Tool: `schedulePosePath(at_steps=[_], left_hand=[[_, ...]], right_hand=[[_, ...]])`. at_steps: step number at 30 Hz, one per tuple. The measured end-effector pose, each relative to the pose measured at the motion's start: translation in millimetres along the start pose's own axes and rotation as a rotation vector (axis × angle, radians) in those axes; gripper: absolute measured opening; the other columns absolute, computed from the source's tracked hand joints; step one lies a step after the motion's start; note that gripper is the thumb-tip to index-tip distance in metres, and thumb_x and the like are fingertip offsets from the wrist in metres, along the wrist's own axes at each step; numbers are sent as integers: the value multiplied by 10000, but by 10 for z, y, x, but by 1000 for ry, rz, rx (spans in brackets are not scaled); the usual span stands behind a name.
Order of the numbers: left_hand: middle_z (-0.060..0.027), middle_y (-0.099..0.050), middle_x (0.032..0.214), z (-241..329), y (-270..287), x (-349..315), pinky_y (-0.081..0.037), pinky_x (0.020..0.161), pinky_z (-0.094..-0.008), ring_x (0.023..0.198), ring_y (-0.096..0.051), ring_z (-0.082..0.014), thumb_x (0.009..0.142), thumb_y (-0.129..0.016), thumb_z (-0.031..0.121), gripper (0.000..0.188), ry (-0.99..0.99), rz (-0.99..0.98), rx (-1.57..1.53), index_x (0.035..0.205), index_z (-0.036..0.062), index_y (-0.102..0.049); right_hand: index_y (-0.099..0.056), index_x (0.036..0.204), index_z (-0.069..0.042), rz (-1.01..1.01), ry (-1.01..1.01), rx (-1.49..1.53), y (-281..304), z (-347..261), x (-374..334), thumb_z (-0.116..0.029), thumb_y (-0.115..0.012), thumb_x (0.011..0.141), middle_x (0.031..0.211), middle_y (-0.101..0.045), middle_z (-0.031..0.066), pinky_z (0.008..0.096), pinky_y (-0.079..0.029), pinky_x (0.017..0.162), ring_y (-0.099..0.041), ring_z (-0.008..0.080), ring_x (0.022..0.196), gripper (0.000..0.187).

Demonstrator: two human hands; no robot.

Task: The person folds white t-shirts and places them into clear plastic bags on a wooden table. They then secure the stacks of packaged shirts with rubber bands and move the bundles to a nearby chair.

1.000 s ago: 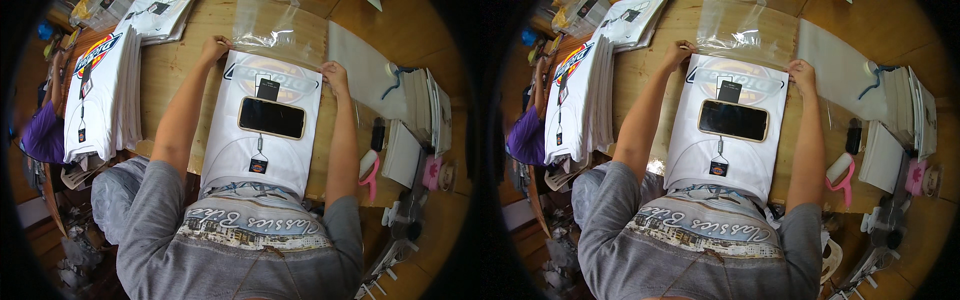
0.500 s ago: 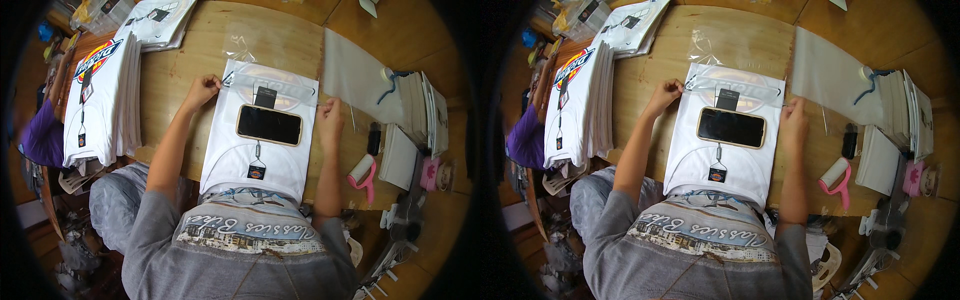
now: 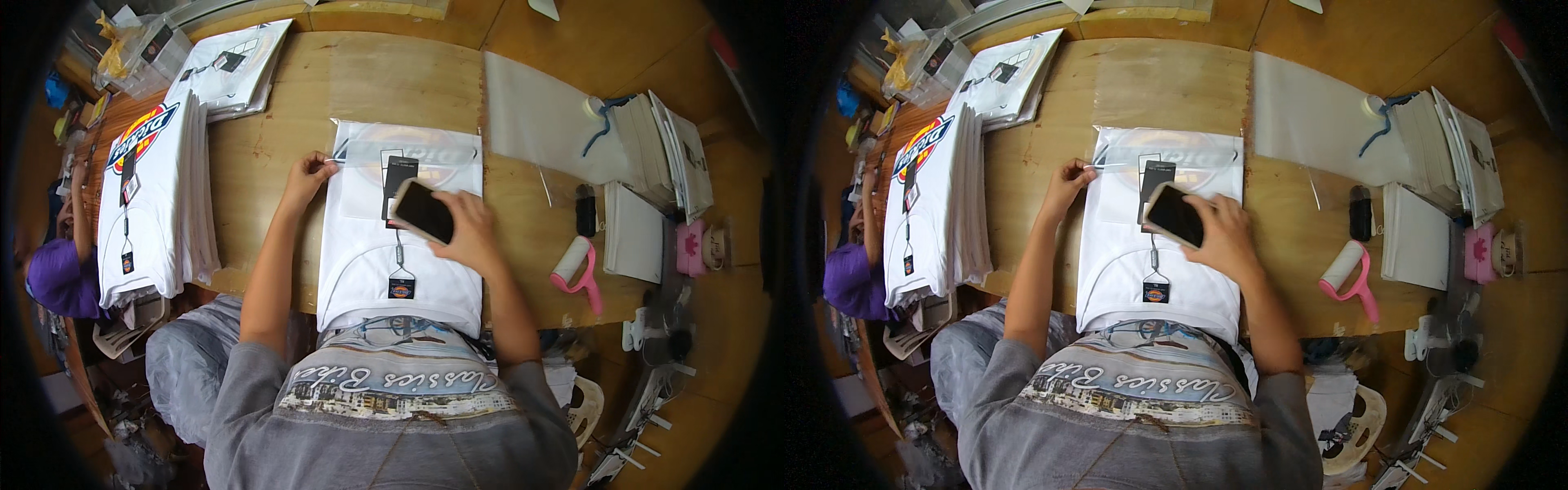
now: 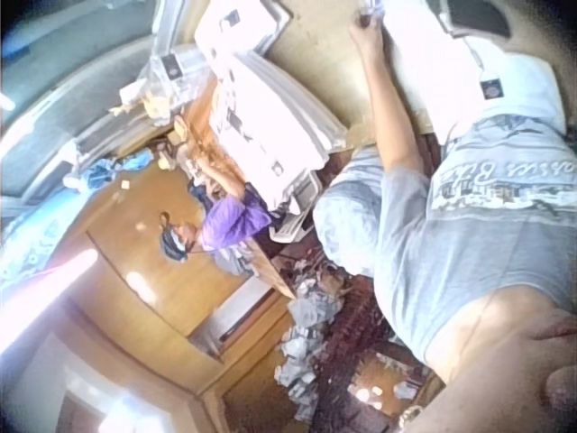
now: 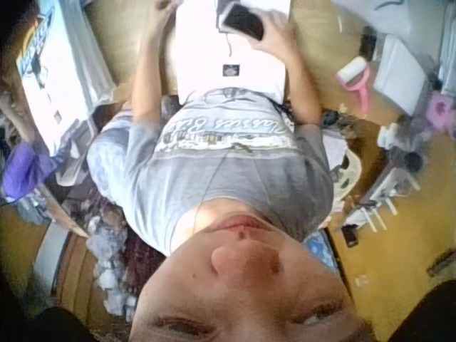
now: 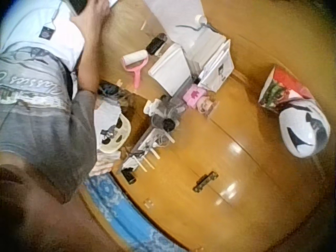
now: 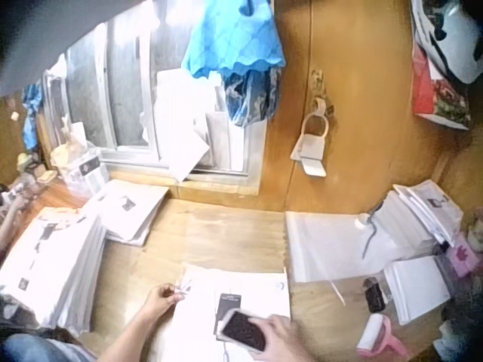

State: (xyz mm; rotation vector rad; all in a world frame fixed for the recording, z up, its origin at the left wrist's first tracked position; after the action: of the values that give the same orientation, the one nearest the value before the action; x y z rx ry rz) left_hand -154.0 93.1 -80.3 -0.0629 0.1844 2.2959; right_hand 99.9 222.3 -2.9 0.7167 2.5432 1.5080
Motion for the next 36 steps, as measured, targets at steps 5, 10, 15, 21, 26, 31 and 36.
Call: schedulePosePath(at_steps=[5, 10, 15, 21, 26, 31, 36], left_hand=[[-6, -555, 703, -54, -2, 11, -407, 628, -182, 652, -496, -65, 716, -610, 28, 77, -9, 42, 2, 764, 8, -553], [-8, -564, 716, -93, -5, 19, -409, 634, -182, 662, -504, -68, 712, -608, 14, 73, -25, 41, -21, 767, 2, -561], [-7, -570, 736, -10, 0, 43, -406, 654, -188, 686, -510, -70, 725, -603, 29, 68, 3, 11, 32, 772, 7, -560], [14, -525, 718, 32, -24, -2, -383, 653, -191, 685, -472, -69, 771, -561, 66, 51, 0, -45, 31, 770, 26, -531], [37, -442, 709, 51, -26, -326, -352, 600, -185, 667, -397, -56, 818, -514, 148, 98, 100, -164, -168, 780, 72, -464], [58, -412, 707, -61, 12, -1323, -341, 600, -184, 663, -380, -43, 819, -522, 222, 140, 326, -185, -348, 773, 107, -457], [40, -514, 815, -118, 65, -2234, -369, 713, -202, 767, -461, -66, 797, -552, 179, 164, 459, -305, -234, 905, 62, -513]], right_hand=[[-466, 1021, -146, 371, -630, -168, 371, 1118, -553, -227, -708, 535, 996, -459, 160, 412, -339, 809, -421, 324, 947, 549], [-526, 1001, -78, 543, -335, -224, 417, 1262, -334, -152, -653, 649, 932, -504, 149, 358, -401, 715, -492, 265, 851, 381], [-526, 976, 11, 397, -526, 700, -156, 1405, 326, -77, -593, 742, 710, -568, 52, 210, -414, 496, -517, 100, 575, 259], [-550, 805, -1, 292, -477, 932, -156, 1416, 405, -35, -574, 742, 680, -534, 10, 188, -401, 543, -483, 78, 598, 76], [-524, 842, -18, 85, -418, 896, -160, 1208, -166, -33, -541, 772, 778, -494, -20, 187, -391, 644, -461, 50, 718, 74], [-491, 809, -38, -189, -427, 928, -236, 769, -1008, -34, -516, 791, 729, -436, -40, 175, -375, 612, -417, 38, 677, 31], [-484, 786, -32, -416, -549, 1027, -256, 425, -1791, -55, -532, 788, 731, -453, -27, 183, -374, 637, -431, 50, 694, 53]])
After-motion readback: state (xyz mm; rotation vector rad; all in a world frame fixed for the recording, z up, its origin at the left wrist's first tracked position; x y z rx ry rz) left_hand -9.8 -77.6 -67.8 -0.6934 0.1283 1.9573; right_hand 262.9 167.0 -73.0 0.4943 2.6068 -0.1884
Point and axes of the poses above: each hand's wrist, its own x-axis towards the middle knuckle, its own y-axis out of the back of the hand, z = x × y, the point moved 5 cm from there along x, towards the middle knuckle
